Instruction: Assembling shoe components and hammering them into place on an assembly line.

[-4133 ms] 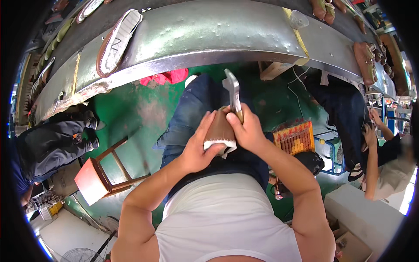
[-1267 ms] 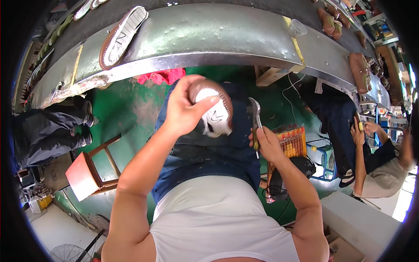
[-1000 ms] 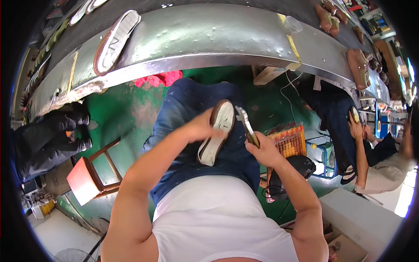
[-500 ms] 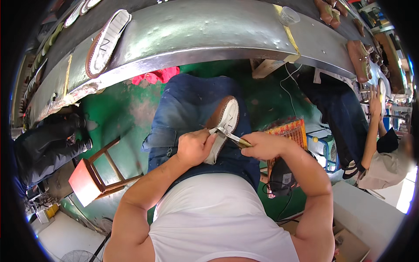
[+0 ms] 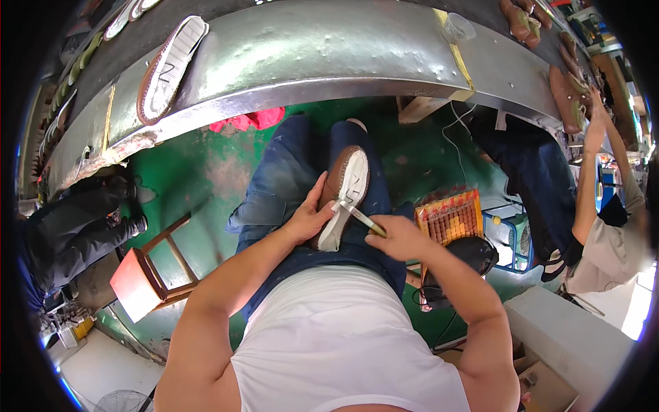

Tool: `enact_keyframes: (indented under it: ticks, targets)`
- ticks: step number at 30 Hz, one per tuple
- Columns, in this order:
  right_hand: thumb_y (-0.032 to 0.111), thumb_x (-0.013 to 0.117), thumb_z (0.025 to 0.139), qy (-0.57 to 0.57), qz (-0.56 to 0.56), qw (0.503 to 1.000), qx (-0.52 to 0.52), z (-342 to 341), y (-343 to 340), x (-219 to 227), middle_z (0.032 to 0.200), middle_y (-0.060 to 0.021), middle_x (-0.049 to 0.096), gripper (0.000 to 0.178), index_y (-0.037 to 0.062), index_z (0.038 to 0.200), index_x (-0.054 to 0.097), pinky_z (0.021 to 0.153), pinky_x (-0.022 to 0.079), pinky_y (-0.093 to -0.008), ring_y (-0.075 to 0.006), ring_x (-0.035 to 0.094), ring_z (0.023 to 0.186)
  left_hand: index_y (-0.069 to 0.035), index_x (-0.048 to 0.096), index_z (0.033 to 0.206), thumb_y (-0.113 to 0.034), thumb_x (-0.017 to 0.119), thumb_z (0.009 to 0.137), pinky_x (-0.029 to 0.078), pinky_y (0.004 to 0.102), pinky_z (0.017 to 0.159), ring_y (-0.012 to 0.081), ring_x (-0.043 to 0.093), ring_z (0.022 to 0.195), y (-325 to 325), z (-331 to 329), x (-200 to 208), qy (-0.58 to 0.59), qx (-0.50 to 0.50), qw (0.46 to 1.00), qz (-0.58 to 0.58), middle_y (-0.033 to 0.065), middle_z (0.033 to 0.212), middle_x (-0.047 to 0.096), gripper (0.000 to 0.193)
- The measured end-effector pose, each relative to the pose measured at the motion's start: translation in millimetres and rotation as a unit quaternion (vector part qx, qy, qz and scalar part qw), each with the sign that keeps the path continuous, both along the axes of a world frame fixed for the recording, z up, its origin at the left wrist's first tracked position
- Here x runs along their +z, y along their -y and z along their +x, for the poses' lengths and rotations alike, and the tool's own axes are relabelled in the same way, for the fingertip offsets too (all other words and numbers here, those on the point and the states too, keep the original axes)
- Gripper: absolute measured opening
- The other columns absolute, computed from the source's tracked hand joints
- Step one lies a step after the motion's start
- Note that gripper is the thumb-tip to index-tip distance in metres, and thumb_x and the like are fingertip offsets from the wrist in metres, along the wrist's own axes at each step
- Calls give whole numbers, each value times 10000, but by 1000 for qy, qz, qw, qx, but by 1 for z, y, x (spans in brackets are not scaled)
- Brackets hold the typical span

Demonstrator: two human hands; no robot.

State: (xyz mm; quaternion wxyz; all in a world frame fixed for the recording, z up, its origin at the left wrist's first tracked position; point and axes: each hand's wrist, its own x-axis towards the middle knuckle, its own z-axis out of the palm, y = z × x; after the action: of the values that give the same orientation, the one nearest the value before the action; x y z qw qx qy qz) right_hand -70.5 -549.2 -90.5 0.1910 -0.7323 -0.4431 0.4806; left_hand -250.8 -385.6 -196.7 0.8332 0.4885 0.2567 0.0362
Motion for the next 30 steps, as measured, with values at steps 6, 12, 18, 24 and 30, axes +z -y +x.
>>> enact_keyframes:
  ticks: [6, 12, 18, 24, 30]
  targets:
    - [76, 650, 836, 299, 96, 935, 164, 21, -8, 5, 1115, -228, 584, 462, -99, 1237, 503, 882, 503, -438, -373, 587, 1074, -142, 47, 1586, -120, 560, 986, 277, 298, 1130, 190, 312, 1396, 5, 7, 6, -8, 18, 1000, 0, 108, 1564, 285, 789]
    - [129, 601, 900, -64, -83, 994, -26, 11, -13, -3, 875, -234, 648, 188, -21, 1013, 591, 768, 508, -468, -400, 654, 803, -135, 34, 1586, -164, 568, 997, 269, 297, 1134, 186, 310, 1397, 6, 10, 5, -2, 20, 1000, 6, 106, 1571, 276, 795]
    - [190, 626, 893, 23, -18, 996, 85, 27, -20, 7, 970, -289, 628, 250, -42, 966, 571, 837, 477, -488, -455, 602, 979, -98, 75, 1580, -144, 556, 987, 266, 331, 1149, 282, 331, 1415, 11, 2, -7, -69, -7, 953, 294, 189, 1547, 308, 764]
    - [230, 627, 920, -88, -133, 987, 2, 12, -40, 0, 708, -68, 645, 233, 5, 861, 603, 556, 489, -317, -149, 598, 579, -44, 92, 1569, -113, 479, 1002, 231, 331, 1163, 274, 296, 1437, 14, 1, -1, -26, 22, 938, 346, 201, 1571, 261, 690]
    - [226, 632, 917, -145, -17, 969, -202, -32, -18, -38, 689, -85, 653, 229, -3, 920, 637, 615, 498, -354, -195, 650, 640, -115, 205, 1559, -107, 497, 984, 345, 393, 1108, 455, 344, 1385, 6, 9, 15, -26, 2, 868, 495, 343, 1509, 245, 645]
